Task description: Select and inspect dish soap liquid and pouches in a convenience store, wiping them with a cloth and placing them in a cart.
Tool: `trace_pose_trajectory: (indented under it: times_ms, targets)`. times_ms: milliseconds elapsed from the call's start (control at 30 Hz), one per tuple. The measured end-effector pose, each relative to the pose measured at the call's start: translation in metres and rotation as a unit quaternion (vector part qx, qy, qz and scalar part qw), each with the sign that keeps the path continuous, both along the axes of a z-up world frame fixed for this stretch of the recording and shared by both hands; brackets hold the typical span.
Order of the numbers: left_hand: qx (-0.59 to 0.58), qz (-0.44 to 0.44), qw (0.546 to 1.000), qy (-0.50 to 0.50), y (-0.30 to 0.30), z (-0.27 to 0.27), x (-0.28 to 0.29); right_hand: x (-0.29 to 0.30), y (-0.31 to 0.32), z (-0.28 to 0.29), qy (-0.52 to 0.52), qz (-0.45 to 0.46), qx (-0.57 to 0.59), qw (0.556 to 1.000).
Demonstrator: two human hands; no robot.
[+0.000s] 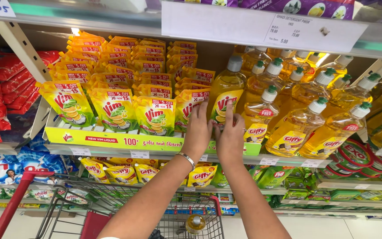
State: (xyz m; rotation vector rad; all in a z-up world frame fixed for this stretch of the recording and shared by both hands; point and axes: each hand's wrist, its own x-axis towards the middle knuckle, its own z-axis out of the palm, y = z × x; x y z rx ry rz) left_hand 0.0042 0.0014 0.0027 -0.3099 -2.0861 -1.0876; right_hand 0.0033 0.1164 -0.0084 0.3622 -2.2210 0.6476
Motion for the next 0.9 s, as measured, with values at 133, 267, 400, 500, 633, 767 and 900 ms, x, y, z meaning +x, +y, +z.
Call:
trace_pose_trajectory:
  times_ms: [133, 267, 400, 500, 633, 767, 900]
  targets:
    - [0.027, 0.001, 1.000, -0.008, 0.001, 0.001, -0.003, -0.005, -0.002, -0.011, 0.019, -0.002, 0.000, 1.000]
    - [0.037, -0.004, 0.999, -0.028, 0.001, -0.007, -0.013, -0.008, -0.002, -0.017, -0.003, 0.000, 0.011, 1.000]
    - [0.023, 0.014, 0.999, -0.031, 0.002, -0.018, -0.025, -0.011, -0.003, -0.016, -0.059, 0.012, 0.003, 0.998]
    - [0.027, 0.009, 0.999, -0.034, 0.000, -0.022, -0.028, -0.014, -0.001, -0.021, -0.047, 0.024, 0.003, 0.999]
    - [0.013, 0.014, 0.999, -0.029, 0.002, -0.026, -0.023, -0.010, 0.001, -0.023, -0.026, 0.046, -0.005, 0.999]
    - [0.022, -0.002, 1.000, 0.001, 0.007, -0.017, 0.002, 0.006, 0.000, -0.018, -0.010, 0.065, -0.018, 0.998]
    - [-0.010, -0.001, 0.999, 0.049, 0.012, -0.024, 0.065, 0.048, 0.006, -0.048, 0.006, 0.089, -0.016, 0.996]
